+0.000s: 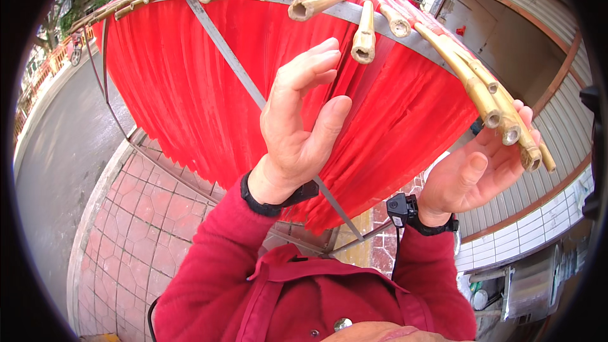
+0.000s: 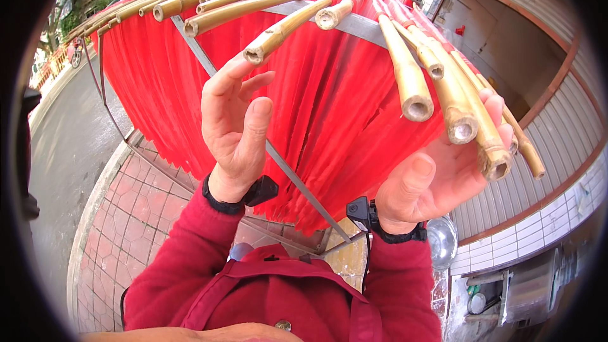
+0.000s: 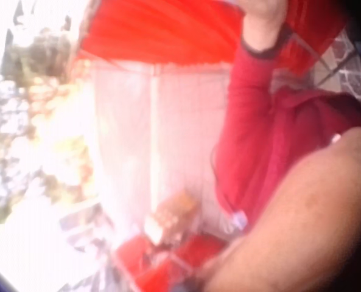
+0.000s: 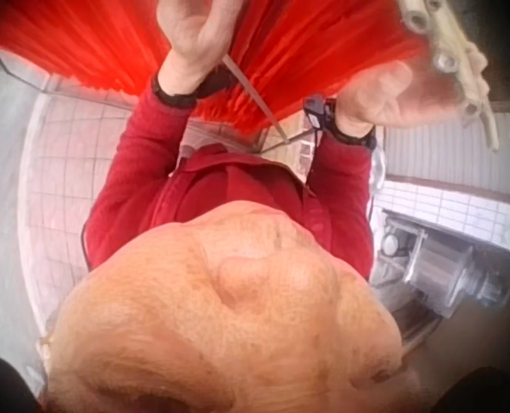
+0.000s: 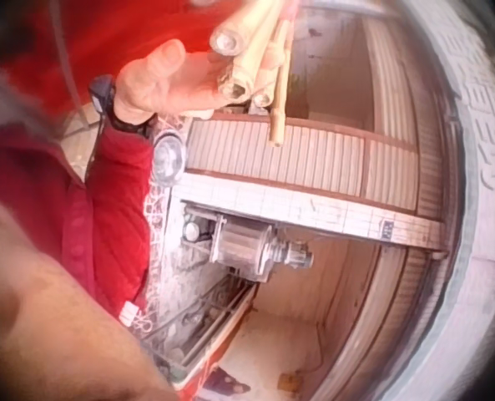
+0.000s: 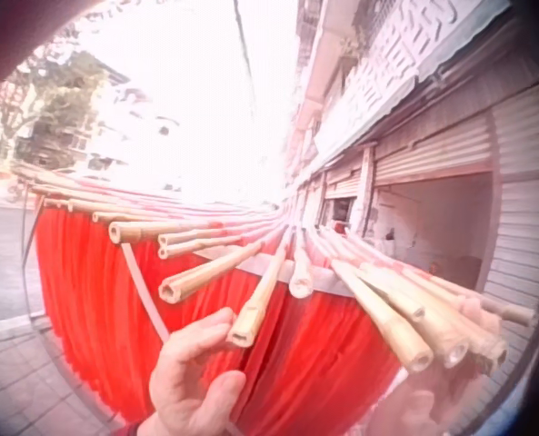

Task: The person attaches red fabric to a metal frame and then inserts bamboo ribs into the umbrella structure. They align and secure each rib one at a time, working around the circumference of the umbrella.

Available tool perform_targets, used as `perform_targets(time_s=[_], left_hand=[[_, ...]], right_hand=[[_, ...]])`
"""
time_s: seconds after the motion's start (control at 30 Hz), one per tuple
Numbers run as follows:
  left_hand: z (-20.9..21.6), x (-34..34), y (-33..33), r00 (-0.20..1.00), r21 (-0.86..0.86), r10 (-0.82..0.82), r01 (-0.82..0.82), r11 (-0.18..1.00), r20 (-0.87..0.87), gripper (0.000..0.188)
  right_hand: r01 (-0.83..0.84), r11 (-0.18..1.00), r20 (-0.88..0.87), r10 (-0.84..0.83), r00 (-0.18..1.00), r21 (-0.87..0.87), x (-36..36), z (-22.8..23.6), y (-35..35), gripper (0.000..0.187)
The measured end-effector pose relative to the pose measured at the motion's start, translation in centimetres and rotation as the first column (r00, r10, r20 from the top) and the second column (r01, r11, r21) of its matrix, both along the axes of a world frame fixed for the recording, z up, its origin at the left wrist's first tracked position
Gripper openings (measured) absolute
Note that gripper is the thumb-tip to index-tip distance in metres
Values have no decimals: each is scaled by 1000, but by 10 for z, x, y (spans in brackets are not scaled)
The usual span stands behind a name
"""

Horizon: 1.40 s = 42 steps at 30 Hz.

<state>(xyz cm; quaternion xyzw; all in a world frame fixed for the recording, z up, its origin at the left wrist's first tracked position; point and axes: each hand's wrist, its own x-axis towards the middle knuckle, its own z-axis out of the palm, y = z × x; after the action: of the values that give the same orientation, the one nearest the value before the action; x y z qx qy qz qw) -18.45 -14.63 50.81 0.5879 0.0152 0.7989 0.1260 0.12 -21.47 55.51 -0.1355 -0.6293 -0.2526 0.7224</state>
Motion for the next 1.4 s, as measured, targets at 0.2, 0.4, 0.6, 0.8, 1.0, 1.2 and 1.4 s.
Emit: perform_targets(time_s=[0.2,0.4,0.6,0.8,1.0,1.2,1.4], left_hand=[[16,10,-6,997,-12,-67,67,998,-21,42],[17,20,-5,993,-136,-78,65,989,-91,35],[32,23,-20,979,-140,-131,110,984,-156,37],[55,33,-41,951,-56,-152,142,988,-270,49],[68,49,-47,945,-43,-193,188,981,-265,58],[89,58,-44,952,71,-44,69,995,-304,55],[102,68,-40,936,227,106,-29,973,-335,43]], right_hand=[[104,994,0,-104,995,-42,13,26,11,41],[142,988,27,-140,990,-55,27,25,14,43],[48,996,27,-46,999,-73,26,28,14,41],[-54,963,-234,-9,972,-263,32,0,0,54],[55,979,-378,-126,917,-194,83,-16,-28,45],[292,949,-255,-314,914,-120,105,36,-35,62],[375,916,-74,-387,919,-140,121,60,-37,31]])
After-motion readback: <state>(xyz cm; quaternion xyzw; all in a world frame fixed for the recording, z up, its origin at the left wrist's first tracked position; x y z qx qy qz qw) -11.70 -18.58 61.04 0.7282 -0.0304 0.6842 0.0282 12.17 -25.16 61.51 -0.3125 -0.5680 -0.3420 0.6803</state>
